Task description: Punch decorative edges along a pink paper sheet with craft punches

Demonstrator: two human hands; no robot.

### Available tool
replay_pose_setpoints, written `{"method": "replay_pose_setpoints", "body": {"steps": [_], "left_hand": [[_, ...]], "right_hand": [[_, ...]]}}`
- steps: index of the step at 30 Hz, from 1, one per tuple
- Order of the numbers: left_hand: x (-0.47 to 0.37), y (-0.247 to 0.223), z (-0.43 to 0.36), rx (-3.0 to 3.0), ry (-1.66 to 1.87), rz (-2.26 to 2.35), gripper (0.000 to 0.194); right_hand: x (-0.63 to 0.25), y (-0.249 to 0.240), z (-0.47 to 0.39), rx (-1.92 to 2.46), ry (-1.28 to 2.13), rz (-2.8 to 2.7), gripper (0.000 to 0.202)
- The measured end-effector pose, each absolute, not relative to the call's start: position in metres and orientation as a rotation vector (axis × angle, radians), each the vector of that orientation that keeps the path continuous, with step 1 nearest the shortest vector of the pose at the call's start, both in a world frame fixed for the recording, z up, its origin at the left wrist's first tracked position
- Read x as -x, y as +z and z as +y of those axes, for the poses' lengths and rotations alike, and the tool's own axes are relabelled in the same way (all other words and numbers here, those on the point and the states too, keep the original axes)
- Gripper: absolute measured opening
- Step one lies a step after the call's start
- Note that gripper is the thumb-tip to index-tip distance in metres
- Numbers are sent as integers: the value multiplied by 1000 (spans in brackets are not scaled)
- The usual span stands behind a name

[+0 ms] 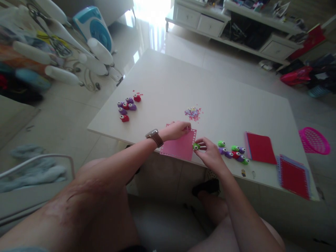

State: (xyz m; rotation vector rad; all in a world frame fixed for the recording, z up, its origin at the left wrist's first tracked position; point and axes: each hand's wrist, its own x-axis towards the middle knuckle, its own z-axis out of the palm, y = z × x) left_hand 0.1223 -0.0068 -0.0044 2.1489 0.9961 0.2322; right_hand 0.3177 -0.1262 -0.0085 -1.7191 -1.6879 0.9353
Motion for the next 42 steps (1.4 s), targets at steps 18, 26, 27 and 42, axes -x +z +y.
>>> {"method": "replay_pose_setpoints", "body": {"steps": [18,26,27,42], "left_hand": [[-123,-20,-22,-2429,267,947,37],[-121,-28,-24,-2364,-16,898,20],[-120,-28,-25,-2373,-29,904,20],[-124,-27,-29,-2392,-97,895,24]], "right_hand": [[-313,-17,-131,1871,902,-2026,14],[-313,-19,-131,1837,915,-2039,14],[-312,-20,-131,1835,918,-2038,14],[-304,-23,-128,1766,915,-1945,13]]}}
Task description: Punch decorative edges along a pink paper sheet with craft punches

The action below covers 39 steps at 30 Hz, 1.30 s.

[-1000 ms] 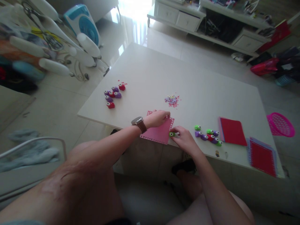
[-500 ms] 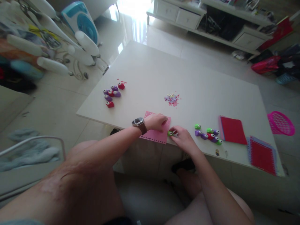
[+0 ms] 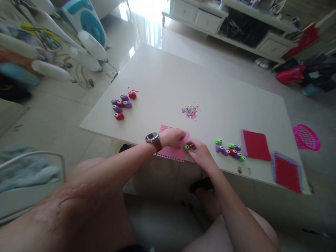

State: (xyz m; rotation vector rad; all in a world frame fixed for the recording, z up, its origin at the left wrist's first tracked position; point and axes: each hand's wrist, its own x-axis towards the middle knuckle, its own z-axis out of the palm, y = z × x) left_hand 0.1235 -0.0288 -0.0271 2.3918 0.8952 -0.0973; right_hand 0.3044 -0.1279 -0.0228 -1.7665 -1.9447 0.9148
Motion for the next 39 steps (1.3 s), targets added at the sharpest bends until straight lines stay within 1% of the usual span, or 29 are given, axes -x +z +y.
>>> {"method": "replay_pose_setpoints", "body": {"steps": [7,12,14,19,22,27,30,33,39], "left_hand": [[-123,-23,-30,-2400,-83,878,23],[-124,-22,-30,-2379,-100,852,28],[-124,-23,-29,-2371,-103,854,34],[-126,-25,-27,-2366,-116,854,60],[-128,-23,-27,-2351,-139,882,65],[-132,-23,-29,-2354,-150,954,60],[-134,-24,-31,-2366,-156,965,55],[-134,-25,-33,-2380,-144,969,48],[-133,-30,-37,-2393,-125,952,52]], "right_hand": [[-304,-23,-127,1756,916,-1936,15],[-307,-17,-125,1855,1022,-1756,17],[-309,-15,-123,1941,1065,-1640,18],[-312,-15,-121,2001,1110,-1583,22],[-314,-20,-119,2009,1112,-1616,29],[-312,-24,-114,2043,1085,-1652,30],[-308,-22,-109,2137,1043,-1672,30],[-304,-20,-105,2224,1013,-1680,35],[-305,-19,-97,2241,1072,-1711,42]]}}
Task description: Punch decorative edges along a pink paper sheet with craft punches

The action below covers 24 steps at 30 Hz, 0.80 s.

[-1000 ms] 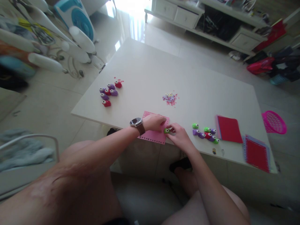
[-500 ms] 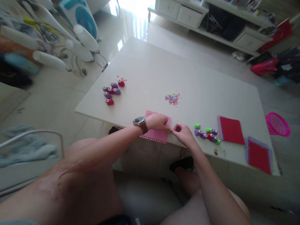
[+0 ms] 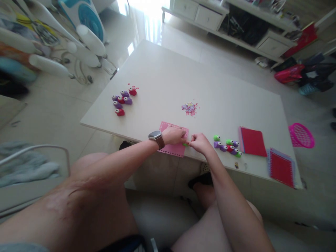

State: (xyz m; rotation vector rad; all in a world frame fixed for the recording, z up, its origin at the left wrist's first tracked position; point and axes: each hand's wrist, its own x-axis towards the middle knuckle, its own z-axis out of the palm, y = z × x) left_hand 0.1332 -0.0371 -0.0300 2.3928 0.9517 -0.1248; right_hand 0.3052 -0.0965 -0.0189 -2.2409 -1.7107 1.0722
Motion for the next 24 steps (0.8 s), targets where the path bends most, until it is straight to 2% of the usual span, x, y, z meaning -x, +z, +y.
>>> {"method": "replay_pose_setpoints", "body": {"steps": [6,13,20,24], "left_hand": [[-133,-29,-42,-2467,-147,931,47],[-129,-22,-36,-2410,-282,876,54],[-126,-31,-27,-2401,-267,838,38],[-127,-38,-25,-2428,-192,816,35]], "right_hand": [[-298,-14,-96,2273,1010,-1754,43],[-299,1,-100,2247,973,-1835,36],[-308,3,-109,2062,880,-1878,13],[-305,-9,-114,1858,843,-2088,15]]}}
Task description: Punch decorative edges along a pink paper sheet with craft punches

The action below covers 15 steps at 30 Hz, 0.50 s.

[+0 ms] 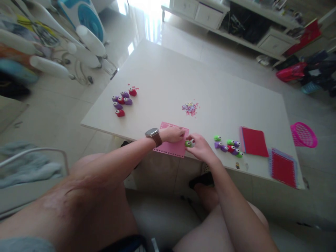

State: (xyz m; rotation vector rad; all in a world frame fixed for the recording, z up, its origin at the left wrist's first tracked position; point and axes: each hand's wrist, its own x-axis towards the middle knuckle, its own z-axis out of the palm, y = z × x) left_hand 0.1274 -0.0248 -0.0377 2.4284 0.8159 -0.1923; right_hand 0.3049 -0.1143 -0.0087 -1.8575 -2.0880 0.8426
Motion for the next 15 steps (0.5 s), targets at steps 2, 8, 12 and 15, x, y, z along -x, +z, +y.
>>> {"method": "replay_pose_setpoints", "body": {"steps": [2,8,12,15], "left_hand": [[-127,-39,-24,-2435,-158,822,32],[-126,-35,-25,-2436,-120,837,26],[-126,-33,-25,-2438,-135,845,26],[-126,-32,-25,-2445,-146,843,25]], "right_hand": [[-306,-11,-116,1912,812,-2144,12],[-336,-3,-122,2144,541,-2151,16],[-362,-2,-129,2306,400,-2134,18],[-371,-3,-132,2407,370,-2111,20]]}}
